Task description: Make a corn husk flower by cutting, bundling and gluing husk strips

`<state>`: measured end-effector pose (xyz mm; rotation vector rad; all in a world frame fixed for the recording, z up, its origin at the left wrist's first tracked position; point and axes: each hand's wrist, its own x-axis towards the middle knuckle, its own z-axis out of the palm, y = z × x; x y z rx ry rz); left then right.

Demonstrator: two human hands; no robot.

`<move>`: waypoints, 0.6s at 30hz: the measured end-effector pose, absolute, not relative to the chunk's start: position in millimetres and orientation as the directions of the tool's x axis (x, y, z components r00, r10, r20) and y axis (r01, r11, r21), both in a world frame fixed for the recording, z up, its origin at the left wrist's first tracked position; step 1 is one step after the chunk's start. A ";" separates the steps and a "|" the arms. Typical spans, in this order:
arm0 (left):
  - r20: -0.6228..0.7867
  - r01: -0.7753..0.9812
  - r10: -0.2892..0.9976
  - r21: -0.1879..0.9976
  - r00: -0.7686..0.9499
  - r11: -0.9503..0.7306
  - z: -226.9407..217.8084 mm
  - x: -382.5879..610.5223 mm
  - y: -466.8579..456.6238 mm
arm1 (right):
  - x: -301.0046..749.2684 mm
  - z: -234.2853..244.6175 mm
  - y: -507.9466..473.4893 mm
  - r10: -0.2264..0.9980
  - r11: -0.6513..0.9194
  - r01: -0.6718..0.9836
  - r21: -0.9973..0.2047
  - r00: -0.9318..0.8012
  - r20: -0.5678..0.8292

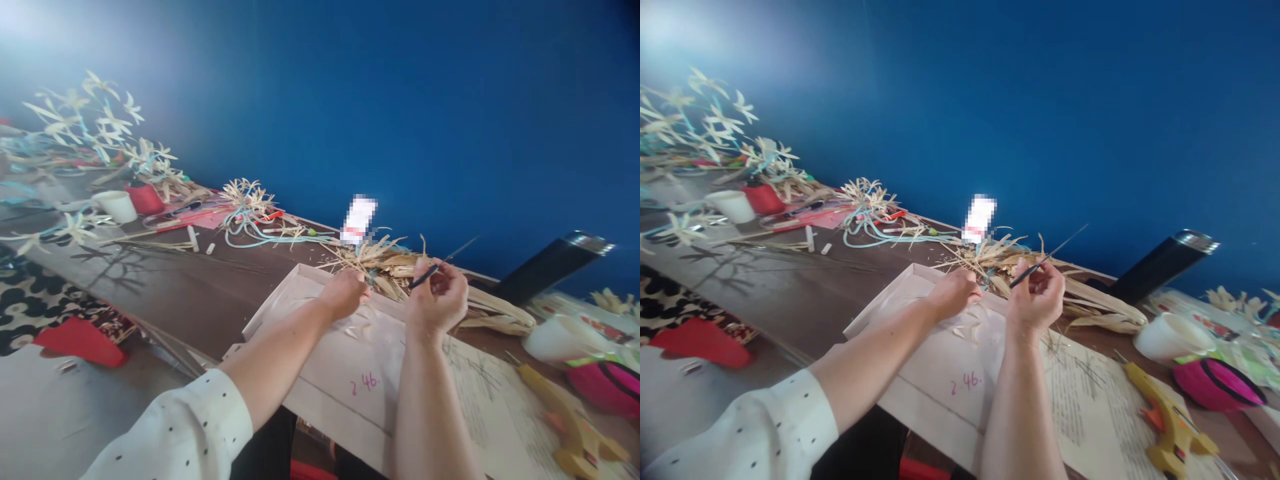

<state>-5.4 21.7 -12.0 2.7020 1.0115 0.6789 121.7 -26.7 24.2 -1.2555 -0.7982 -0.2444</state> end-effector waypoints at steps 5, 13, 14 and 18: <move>0.334 0.578 0.644 0.284 0.688 -0.765 -10.8 -5.7 20.6 | 122.1 24.3 -26.4 0.256 0.302 0.566 -0.767 0.727 0.637; 0.305 0.575 0.623 0.239 0.720 -0.782 -14.8 -1.2 19.0 | 124.2 22.3 -25.0 0.245 0.348 0.572 -0.742 0.709 0.661; 0.307 0.573 0.619 0.234 0.723 -0.785 -15.1 -0.8 18.5 | 123.9 22.5 -25.3 0.243 0.353 0.572 -0.741 0.708 0.663; 0.321 0.559 0.602 0.225 0.731 -0.798 -15.2 0.2 16.2 | 122.6 23.8 -26.5 0.239 0.337 0.577 -0.744 0.712 0.661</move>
